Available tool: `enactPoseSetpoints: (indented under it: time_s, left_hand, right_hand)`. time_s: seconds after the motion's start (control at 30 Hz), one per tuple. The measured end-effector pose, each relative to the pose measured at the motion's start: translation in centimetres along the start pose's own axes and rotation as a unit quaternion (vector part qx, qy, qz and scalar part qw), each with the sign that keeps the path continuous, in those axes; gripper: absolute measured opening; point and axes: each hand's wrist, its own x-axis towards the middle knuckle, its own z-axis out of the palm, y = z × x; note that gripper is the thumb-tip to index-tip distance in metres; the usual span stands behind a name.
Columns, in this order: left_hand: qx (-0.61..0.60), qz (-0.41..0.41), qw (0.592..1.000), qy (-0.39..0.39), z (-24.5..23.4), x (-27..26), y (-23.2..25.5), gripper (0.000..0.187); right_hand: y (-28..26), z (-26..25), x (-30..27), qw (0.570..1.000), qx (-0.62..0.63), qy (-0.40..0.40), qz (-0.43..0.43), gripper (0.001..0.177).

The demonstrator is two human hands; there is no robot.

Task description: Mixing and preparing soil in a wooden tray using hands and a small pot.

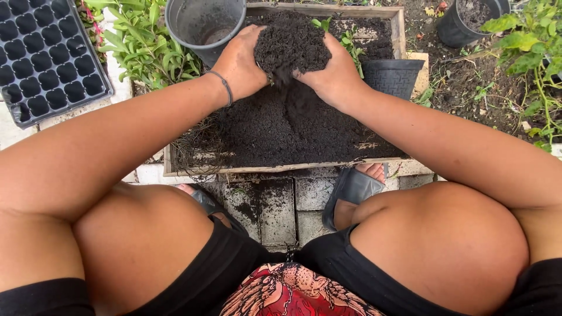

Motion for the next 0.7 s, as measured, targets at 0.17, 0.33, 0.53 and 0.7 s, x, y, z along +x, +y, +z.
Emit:
enactPoseSetpoints:
  time_s: [0.17,0.33,0.53,0.7]
  left_hand:
    - [0.008,0.032,0.999,-0.012,-0.4,-0.1,0.1,0.066]
    - [-0.047,0.057,0.997,-0.031,-1.4,-1.3,1.3,0.059]
    - [-0.03,-0.008,0.998,-0.061,-1.9,-2.1,0.6,0.013]
    - [0.105,-0.173,0.968,-0.151,-3.4,-3.2,3.3,0.052]
  right_hand:
    - [0.9,-0.5,0.6,0.998,-0.049,0.012,0.038,0.115]
    - [-1.6,-1.3,-1.6,0.997,-0.028,-0.027,-0.073,0.065]
    - [-1.7,-1.4,-1.7,0.994,-0.092,-0.028,-0.054,0.048]
    - [-4.8,-1.0,-2.2,0.988,-0.086,-0.092,0.088,0.056]
